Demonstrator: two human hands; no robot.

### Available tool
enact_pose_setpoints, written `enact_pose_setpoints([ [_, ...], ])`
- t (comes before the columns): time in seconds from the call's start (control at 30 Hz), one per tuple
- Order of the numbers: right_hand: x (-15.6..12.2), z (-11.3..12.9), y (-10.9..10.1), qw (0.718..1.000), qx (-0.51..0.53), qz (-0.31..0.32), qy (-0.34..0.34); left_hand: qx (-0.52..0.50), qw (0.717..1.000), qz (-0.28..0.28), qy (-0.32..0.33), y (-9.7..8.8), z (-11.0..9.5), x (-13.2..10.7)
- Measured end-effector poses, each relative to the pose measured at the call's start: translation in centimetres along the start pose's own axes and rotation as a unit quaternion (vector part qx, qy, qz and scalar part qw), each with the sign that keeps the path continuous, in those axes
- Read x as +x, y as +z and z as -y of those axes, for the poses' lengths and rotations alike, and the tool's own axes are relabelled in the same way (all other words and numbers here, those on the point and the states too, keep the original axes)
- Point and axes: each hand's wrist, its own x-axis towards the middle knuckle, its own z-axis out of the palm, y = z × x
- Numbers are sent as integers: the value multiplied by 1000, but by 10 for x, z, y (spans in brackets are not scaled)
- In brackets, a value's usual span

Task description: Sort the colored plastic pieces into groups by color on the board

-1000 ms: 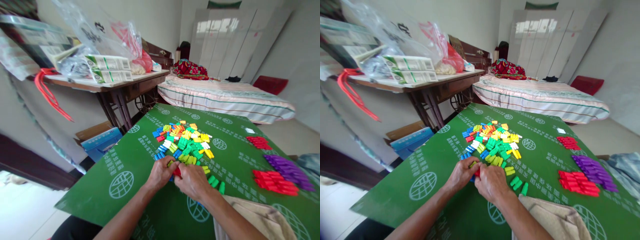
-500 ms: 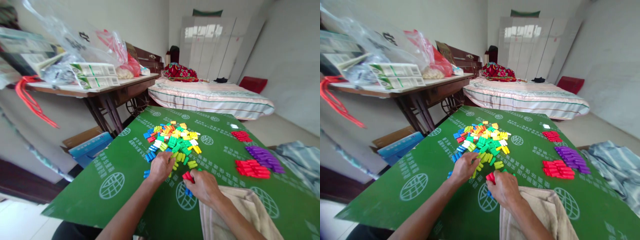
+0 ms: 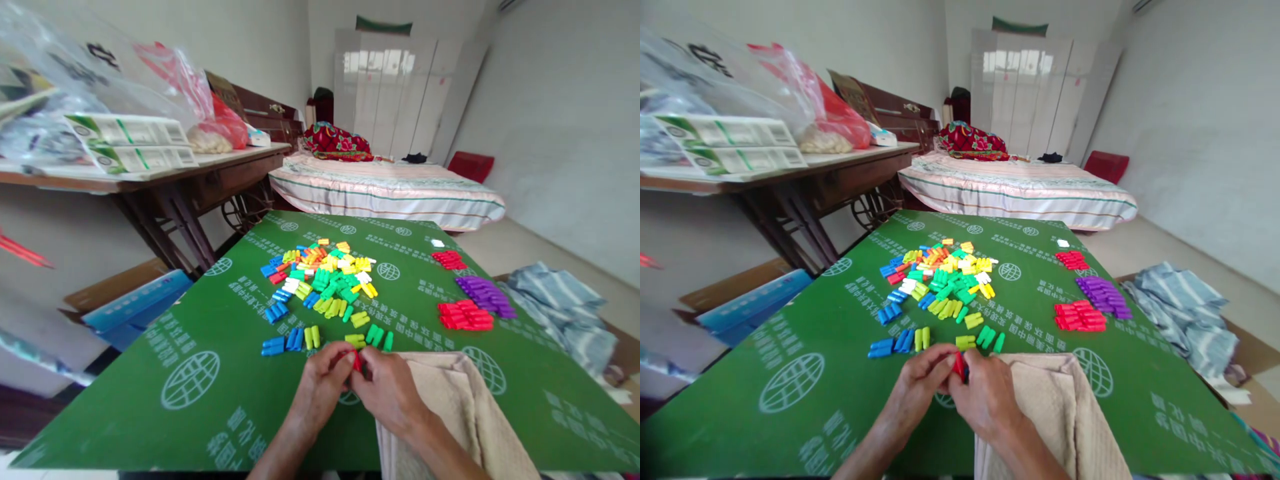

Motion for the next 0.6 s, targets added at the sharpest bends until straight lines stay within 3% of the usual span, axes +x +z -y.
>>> enact_pose_setpoints([
  [0.1, -7, 4, 0, 1000, -16, 14, -4, -72, 996, -10, -59, 0, 4, -6],
  [0.3, -17, 2, -22, 991, 36, 92, -91, -126, 987, -36, -91, -6, 2, -14],
  [0.47, -21, 3, -49, 974, 64, 123, -181, -154, 978, 54, -128, -18, 19, -17],
  [0.6, -16, 4, -60, 953, 44, 191, -230, -146, 975, 118, -118, -27, 42, -13],
])
